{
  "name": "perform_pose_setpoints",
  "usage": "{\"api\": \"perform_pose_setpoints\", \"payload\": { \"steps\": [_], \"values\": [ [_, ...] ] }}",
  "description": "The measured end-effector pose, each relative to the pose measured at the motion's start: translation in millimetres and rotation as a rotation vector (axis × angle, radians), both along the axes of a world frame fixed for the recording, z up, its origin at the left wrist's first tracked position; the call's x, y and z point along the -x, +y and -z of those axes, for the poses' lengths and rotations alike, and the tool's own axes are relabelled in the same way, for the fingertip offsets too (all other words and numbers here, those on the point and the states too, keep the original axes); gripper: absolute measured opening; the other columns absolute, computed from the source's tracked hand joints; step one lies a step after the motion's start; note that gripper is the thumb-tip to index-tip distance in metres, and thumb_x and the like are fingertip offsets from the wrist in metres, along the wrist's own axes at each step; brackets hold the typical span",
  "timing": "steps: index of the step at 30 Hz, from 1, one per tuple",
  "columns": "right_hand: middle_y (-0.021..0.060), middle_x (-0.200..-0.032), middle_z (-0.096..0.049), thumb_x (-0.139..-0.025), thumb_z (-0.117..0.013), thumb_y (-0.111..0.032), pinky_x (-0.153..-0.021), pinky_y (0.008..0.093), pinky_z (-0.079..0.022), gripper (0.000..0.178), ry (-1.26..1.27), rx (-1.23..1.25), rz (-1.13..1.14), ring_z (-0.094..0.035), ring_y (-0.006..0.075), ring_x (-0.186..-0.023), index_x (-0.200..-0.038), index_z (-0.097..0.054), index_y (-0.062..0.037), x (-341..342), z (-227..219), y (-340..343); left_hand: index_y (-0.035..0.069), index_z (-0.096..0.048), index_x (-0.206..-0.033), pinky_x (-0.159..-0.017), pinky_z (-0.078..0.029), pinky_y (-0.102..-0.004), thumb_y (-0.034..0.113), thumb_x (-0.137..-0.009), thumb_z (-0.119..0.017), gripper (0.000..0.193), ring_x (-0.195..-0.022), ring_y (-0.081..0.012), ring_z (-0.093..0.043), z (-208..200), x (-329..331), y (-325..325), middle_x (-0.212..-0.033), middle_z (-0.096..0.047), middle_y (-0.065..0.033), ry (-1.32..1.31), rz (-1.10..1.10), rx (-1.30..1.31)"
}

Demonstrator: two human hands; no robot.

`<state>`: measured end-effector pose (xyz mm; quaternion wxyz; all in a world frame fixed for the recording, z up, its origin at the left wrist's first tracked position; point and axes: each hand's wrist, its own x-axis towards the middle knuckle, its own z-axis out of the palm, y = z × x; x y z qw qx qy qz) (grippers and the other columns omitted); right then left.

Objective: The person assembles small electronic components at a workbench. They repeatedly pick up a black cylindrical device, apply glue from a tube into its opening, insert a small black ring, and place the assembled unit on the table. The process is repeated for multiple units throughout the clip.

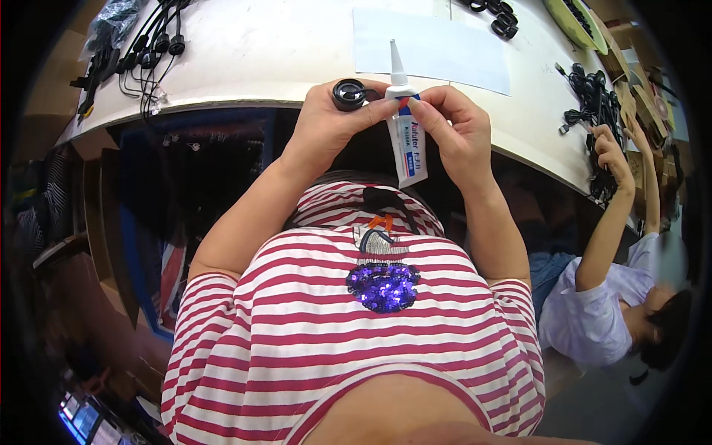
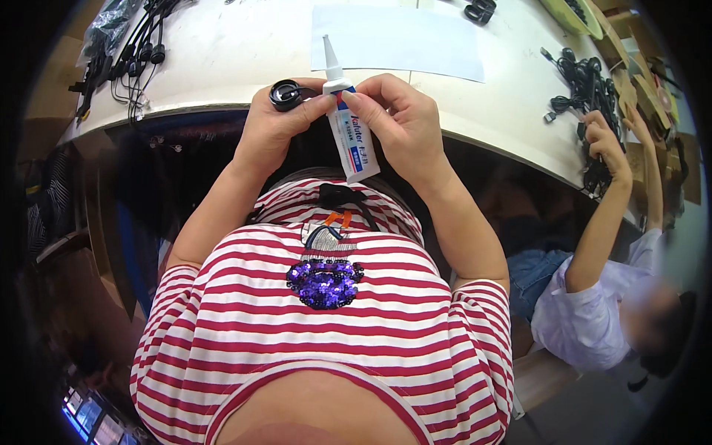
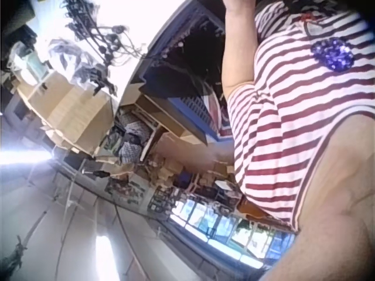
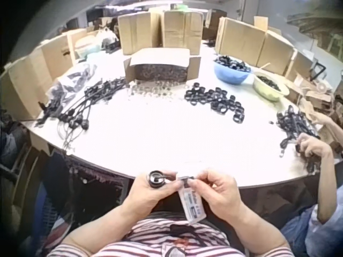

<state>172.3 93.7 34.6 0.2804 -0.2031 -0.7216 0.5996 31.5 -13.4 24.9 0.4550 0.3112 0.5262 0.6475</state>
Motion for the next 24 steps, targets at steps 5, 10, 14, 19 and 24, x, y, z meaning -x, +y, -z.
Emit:
{"api": "perform_pose_setpoints", "payload": {
  "steps": [5,10,14,19,24],
  "values": [
    [0.0069,-0.061,-0.057,-0.082,-0.061,-0.019,-0.05,0.0246,-0.041,0.017,-0.078,-0.328,0.076,-0.053,0.0142,-0.054,-0.08,-0.06,-0.0017,7.8,-0.4,-8.3,-0.001,-0.063,-0.096,-0.068,-0.045,-0.0194,0.008,-0.076,-0.068,0.023,-0.075,-0.0076,-0.057,-7.4,4.7,-6.4,-0.082,-0.063,-0.0042,0.078,0.015,-0.008],
    [0.0099,-0.06,-0.055,-0.081,-0.061,-0.023,-0.048,0.031,-0.042,0.02,-0.136,-0.474,0.085,-0.055,0.0239,-0.052,-0.077,-0.058,-0.0039,13.2,4.4,-13.2,-0.002,-0.062,-0.095,-0.07,-0.046,-0.02,0.007,-0.075,-0.069,0.023,-0.074,-0.0086,-0.058,-9.6,6.5,-11.2,-0.084,-0.063,-0.0046,0.091,0.042,0.008],
    [0.0097,-0.059,-0.053,-0.084,-0.059,-0.023,-0.045,0.0302,-0.041,0.021,-0.123,-0.457,0.049,-0.055,0.0243,-0.051,-0.076,-0.057,-0.0034,12.9,4.3,-15.7,-0.003,-0.062,-0.095,-0.069,-0.047,-0.0206,0.004,-0.074,-0.069,0.023,-0.075,-0.0089,-0.058,-12.0,7.6,-10.8,-0.085,-0.063,-0.0054,-0.005,0.076,0.055],
    [0.0097,-0.058,-0.051,-0.084,-0.059,-0.02,-0.044,0.0283,-0.039,0.023,-0.027,-0.42,0.027,-0.051,0.0213,-0.048,-0.071,-0.055,-0.0018,13.3,4.3,-17.8,-0.002,-0.063,-0.092,-0.067,-0.047,-0.02,0.004,-0.072,-0.07,0.022,-0.073,-0.008,-0.057,-13.4,9.7,-12.0,-0.083,-0.063,-0.0048,0.045,0.092,0.066],
    [0.0095,-0.056,-0.048,-0.084,-0.06,-0.017,-0.043,0.0277,-0.037,0.022,0.013,-0.378,0.007,-0.047,0.0187,-0.045,-0.069,-0.054,-0.0012,14.1,9.9,-17.6,-0.002,-0.063,-0.09,-0.066,-0.046,-0.0195,0.004,-0.072,-0.071,0.02,-0.072,-0.0071,-0.057,-10.1,9.2,-13.3,-0.081,-0.063,-0.0043,0.052,0.081,0.078]
  ]
}}
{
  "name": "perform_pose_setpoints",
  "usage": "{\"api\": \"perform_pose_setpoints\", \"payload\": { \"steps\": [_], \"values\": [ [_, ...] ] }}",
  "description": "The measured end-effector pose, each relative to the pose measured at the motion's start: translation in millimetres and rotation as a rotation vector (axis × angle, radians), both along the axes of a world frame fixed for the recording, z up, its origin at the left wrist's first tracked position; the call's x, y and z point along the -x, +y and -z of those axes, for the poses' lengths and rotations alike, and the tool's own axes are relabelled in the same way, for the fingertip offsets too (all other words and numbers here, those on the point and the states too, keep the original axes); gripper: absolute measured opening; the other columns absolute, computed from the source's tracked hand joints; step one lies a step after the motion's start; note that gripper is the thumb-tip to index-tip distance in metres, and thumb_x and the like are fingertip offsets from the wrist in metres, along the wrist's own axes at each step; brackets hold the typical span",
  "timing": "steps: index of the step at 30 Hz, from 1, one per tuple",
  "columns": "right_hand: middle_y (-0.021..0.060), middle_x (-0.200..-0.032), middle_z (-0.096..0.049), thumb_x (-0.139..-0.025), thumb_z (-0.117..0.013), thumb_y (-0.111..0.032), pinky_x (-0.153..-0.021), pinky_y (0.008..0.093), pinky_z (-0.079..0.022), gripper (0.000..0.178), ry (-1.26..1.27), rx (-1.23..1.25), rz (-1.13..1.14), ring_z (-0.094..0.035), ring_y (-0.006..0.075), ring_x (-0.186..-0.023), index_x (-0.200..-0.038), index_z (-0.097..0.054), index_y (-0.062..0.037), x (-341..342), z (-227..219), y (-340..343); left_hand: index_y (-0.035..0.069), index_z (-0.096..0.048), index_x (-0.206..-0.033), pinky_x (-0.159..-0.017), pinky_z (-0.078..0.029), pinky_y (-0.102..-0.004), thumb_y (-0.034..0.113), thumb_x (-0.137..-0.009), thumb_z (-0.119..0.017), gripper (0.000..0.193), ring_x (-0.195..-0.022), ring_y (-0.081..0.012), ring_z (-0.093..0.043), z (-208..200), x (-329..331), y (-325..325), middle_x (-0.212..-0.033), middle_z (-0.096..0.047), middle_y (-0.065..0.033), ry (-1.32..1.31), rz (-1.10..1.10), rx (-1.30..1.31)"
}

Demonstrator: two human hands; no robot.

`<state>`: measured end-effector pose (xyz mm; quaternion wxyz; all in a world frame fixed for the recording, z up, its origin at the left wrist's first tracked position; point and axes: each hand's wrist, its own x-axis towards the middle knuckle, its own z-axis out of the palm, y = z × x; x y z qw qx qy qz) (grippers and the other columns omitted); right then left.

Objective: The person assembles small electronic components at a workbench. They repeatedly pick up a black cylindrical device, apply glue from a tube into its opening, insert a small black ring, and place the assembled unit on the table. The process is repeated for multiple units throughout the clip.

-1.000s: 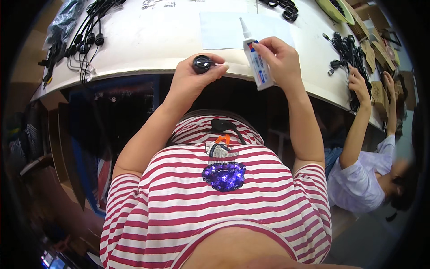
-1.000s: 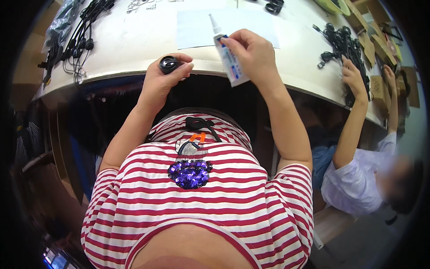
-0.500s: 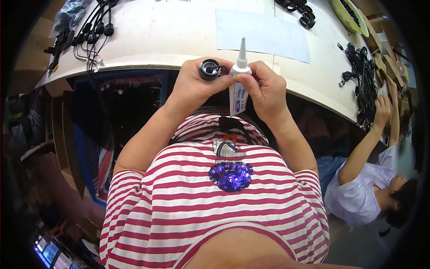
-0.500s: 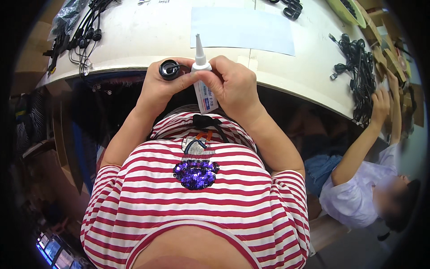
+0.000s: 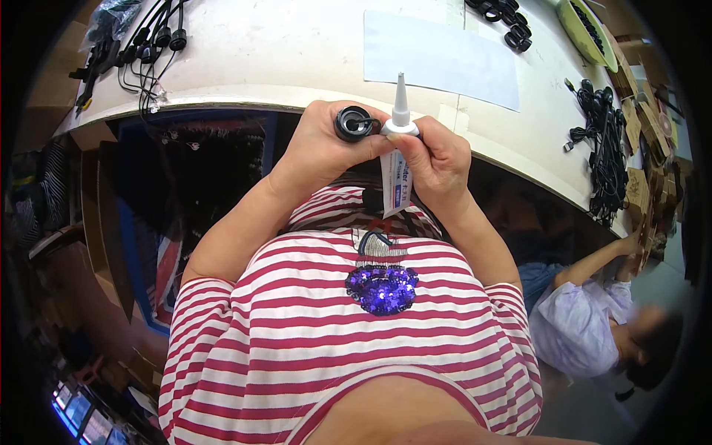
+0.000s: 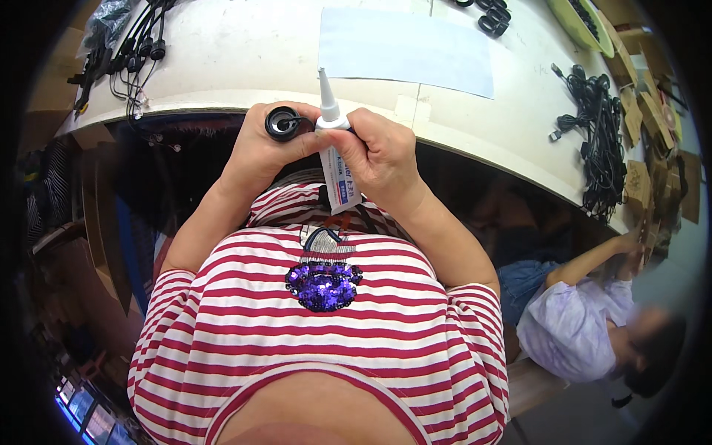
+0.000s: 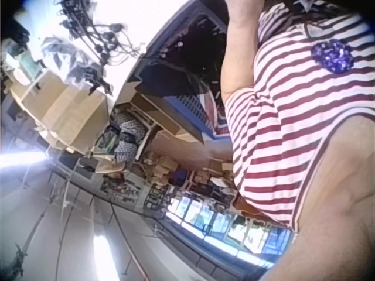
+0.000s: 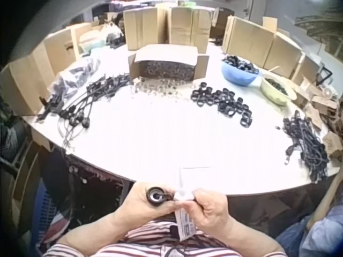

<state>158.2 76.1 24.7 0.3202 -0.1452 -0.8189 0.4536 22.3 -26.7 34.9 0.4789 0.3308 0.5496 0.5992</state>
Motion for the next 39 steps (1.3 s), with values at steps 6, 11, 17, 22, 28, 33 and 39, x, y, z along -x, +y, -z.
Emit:
{"api": "perform_pose_setpoints", "payload": {
  "steps": [6,11,17,22,28,33,39],
  "values": [
    [0.0091,-0.055,-0.047,-0.083,-0.06,-0.014,-0.042,0.027,-0.036,0.022,-0.016,0.024,-0.018,-0.045,0.0165,-0.045,-0.068,-0.052,-0.0008,1.0,0.9,0.6,-0.002,-0.064,-0.088,-0.065,-0.046,-0.0196,0.006,-0.071,-0.071,0.02,-0.071,-0.0068,-0.056,5.1,1.5,0.3,-0.079,-0.063,-0.0038,0.039,-0.001,-0.021],
    [0.0083,-0.054,-0.047,-0.082,-0.061,-0.012,-0.042,0.0261,-0.036,0.022,-0.015,0.031,-0.024,-0.044,0.0148,-0.045,-0.066,-0.051,-0.0008,1.8,-1.1,1.3,-0.002,-0.064,-0.088,-0.065,-0.046,-0.0193,0.006,-0.072,-0.071,0.019,-0.07,-0.0065,-0.056,4.9,1.5,0.9,-0.078,-0.063,-0.0033,0.087,-0.002,-0.014],
    [0.0079,-0.053,-0.046,-0.082,-0.06,-0.011,-0.042,0.0258,-0.035,0.02,-0.064,0.001,-0.041,-0.044,0.0141,-0.044,-0.066,-0.052,-0.0009,-0.2,-9.4,6.1,-0.002,-0.064,-0.09,-0.064,-0.046,-0.0194,0.007,-0.071,-0.072,0.023,-0.069,-0.0061,-0.056,0.2,5.1,3.4,-0.076,-0.063,-0.0033,0.13,0.061,-0.002],
    [0.0038,-0.056,-0.05,-0.082,-0.058,-0.011,-0.044,0.0225,-0.034,0.016,-0.23,0.004,-0.167,-0.044,0.0069,-0.049,-0.071,-0.057,0.0002,-10.7,-49.1,25.9,0.001,-0.062,-0.096,-0.071,-0.045,-0.0216,0.009,-0.065,-0.076,0.035,-0.078,-0.0083,-0.056,-5.1,11.4,7.6,-0.084,-0.062,-0.0038,0.231,0.098,-0.153],
    [-0.0006,-0.065,-0.055,-0.088,-0.053,-0.022,-0.046,0.0159,-0.034,0.026,-0.256,0.995,-0.519,-0.045,0.0017,-0.052,-0.081,-0.059,0.0018,-19.0,-70.0,33.3,0.003,-0.062,-0.092,-0.061,-0.039,-0.0219,0.007,-0.065,-0.075,0.031,-0.067,-0.0079,-0.049,3.2,22.6,10.2,-0.071,-0.053,0.0005,0.407,0.119,-0.26],
    [0.0018,-0.06,-0.054,-0.089,-0.051,-0.025,-0.043,0.0165,-0.034,0.029,-0.313,1.17,-0.569,-0.045,0.0033,-0.048,-0.083,-0.058,0.0029,-17.3,-61.5,27.7,0.002,-0.063,-0.089,-0.072,-0.046,-0.0234,0.001,-0.067,-0.069,0.023,-0.075,-0.0129,-0.058,5.4,20.8,5.4,-0.081,-0.062,-0.0048,0.4,0.19,-0.276],
    [0.001,-0.059,-0.052,-0.089,-0.05,-0.024,-0.043,0.0172,-0.033,0.028,-0.342,1.252,-0.539,-0.043,0.0034,-0.047,-0.081,-0.057,0.0017,-13.8,-57.3,16.4,0.001,-0.063,-0.088,-0.073,-0.047,-0.0246,-0.002,-0.066,-0.066,0.023,-0.076,-0.0137,-0.059,5.5,19.7,-2.1,-0.081,-0.063,-0.0052,0.424,0.174,-0.27]
  ]
}}
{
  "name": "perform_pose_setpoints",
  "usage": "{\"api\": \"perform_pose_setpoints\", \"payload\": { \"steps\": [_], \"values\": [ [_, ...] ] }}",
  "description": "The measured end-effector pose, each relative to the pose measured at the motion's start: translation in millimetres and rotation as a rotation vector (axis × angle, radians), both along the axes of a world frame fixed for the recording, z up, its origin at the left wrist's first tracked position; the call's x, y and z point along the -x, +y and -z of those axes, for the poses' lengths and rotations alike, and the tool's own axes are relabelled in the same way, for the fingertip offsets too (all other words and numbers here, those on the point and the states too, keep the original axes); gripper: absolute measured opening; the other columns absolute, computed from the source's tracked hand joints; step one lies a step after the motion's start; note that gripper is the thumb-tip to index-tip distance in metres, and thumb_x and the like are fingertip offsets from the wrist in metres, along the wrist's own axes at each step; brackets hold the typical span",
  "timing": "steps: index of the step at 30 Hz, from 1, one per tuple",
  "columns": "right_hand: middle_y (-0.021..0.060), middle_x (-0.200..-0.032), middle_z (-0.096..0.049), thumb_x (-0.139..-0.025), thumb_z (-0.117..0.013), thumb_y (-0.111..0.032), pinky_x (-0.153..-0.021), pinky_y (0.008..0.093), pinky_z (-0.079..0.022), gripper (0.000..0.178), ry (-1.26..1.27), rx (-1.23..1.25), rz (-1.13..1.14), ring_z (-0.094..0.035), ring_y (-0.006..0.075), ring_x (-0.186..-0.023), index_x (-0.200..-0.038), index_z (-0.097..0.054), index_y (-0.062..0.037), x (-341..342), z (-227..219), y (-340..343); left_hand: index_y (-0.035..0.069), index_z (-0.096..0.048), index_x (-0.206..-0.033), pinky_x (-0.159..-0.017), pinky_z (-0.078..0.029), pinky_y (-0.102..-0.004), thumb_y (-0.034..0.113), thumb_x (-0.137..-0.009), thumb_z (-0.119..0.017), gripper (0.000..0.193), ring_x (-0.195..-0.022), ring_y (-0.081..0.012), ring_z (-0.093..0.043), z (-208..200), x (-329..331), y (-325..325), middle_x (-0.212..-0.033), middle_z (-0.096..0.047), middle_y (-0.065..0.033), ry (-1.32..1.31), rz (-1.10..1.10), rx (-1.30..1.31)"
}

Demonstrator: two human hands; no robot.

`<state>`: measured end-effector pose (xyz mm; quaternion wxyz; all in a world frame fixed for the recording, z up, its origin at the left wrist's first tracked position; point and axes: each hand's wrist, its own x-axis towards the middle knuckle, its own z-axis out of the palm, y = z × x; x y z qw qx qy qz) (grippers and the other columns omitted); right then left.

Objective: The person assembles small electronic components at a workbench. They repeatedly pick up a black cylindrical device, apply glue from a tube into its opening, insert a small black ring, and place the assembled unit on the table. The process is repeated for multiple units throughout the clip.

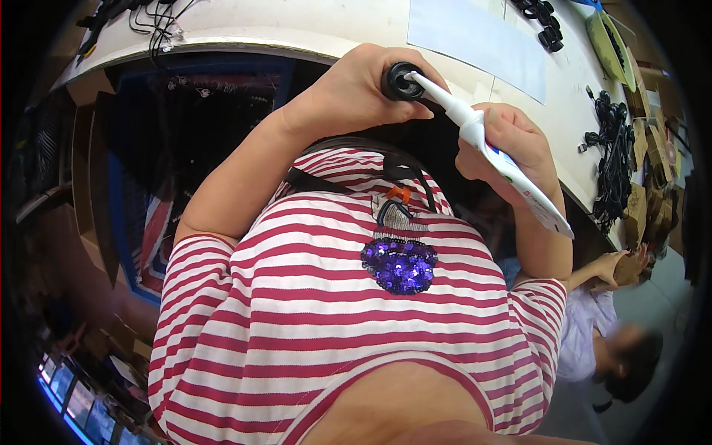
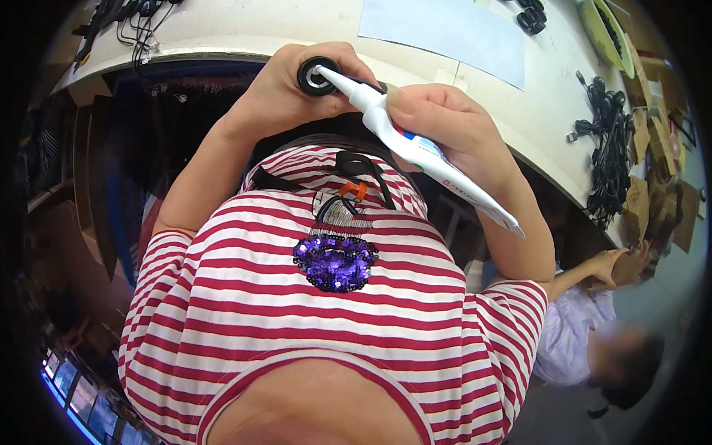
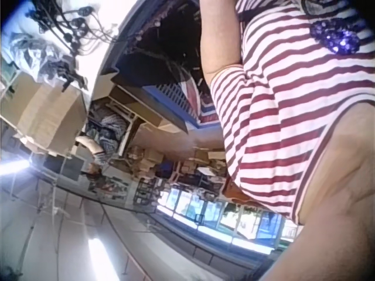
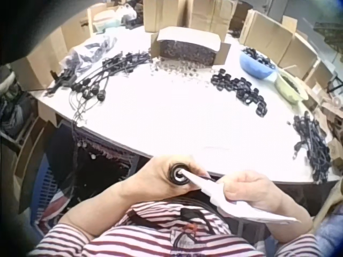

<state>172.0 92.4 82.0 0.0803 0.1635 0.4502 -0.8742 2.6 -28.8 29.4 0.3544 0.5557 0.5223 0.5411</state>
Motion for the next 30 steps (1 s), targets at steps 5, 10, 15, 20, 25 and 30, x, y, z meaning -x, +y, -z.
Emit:
{"api": "perform_pose_setpoints", "payload": {
  "steps": [5,10,15,20,25,30],
  "values": [
    [-0.001,-0.052,-0.041,-0.09,-0.047,-0.028,-0.041,0.0226,-0.022,0.029,-0.062,-0.152,0.03,-0.029,0.0067,-0.041,-0.08,-0.051,-0.001,1.9,-1.7,-9.5,0.001,-0.062,-0.088,-0.072,-0.047,-0.024,-0.002,-0.067,-0.065,0.022,-0.076,-0.0137,-0.059,-1.0,-0.6,-2.3,-0.081,-0.062,-0.0055,0.004,0.02,-0.028],
    [-0.001,-0.055,-0.048,-0.088,-0.052,-0.027,-0.04,0.019,-0.028,0.029,-0.134,-0.261,0.051,-0.037,0.004,-0.043,-0.077,-0.054,-0.0005,5.4,-12.1,-16.5,0.001,-0.062,-0.088,-0.07,-0.047,-0.0235,0.0,-0.068,-0.067,0.02,-0.074,-0.0135,-0.059,4.1,-3.6,-2.5,-0.08,-0.063,-0.0056,0.028,-0.008,-0.067],
    [0.0002,-0.062,-0.058,-0.084,-0.06,-0.029,-0.042,0.0152,-0.035,0.029,-0.165,-0.558,-0.092,-0.049,0.0019,-0.048,-0.076,-0.063,-0.0011,7.9,-32.9,-11.6,0.002,-0.061,-0.088,-0.069,-0.047,-0.0234,0.001,-0.068,-0.068,0.021,-0.072,-0.0124,-0.059,8.9,-3.6,-3.9,-0.08,-0.063,-0.0046,0.092,-0.059,-0.03],
    [0.0011,-0.06,-0.058,-0.084,-0.061,-0.028,-0.04,0.0151,-0.034,0.028,-0.188,-0.485,-0.143,-0.048,0.0019,-0.046,-0.076,-0.064,-0.0012,13.1,-39.8,-10.3,0.002,-0.061,-0.088,-0.069,-0.046,-0.0228,0.0,-0.069,-0.067,0.02,-0.074,-0.0104,-0.058,9.5,-2.5,-3.9,-0.08,-0.063,-0.0028,0.035,-0.04,-0.034],
    [0.0005,-0.056,-0.054,-0.085,-0.057,-0.025,-0.037,0.0161,-0.029,0.027,-0.245,-0.421,-0.129,-0.043,0.0032,-0.04,-0.079,-0.06,0.0013,17.7,-31.3,-0.5,0.001,-0.06,-0.088,-0.07,-0.045,-0.0216,-0.002,-0.069,-0.065,0.019,-0.075,-0.0086,-0.056,7.6,-1.3,-4.8,-0.079,-0.062,-0.0019,0.01,-0.043,0.005],
    [-0.0014,-0.051,-0.044,-0.087,-0.053,-0.021,-0.035,0.0173,-0.021,0.025,-0.237,-0.282,-0.061,-0.033,0.0027,-0.038,-0.077,-0.054,0.0013,16.1,-26.6,3.0,0.001,-0.06,-0.089,-0.07,-0.045,-0.0218,-0.004,-0.068,-0.065,0.021,-0.075,-0.0087,-0.056,6.8,-0.5,-4.4,-0.079,-0.062,-0.002,-0.023,-0.052,0.026]
  ]
}}
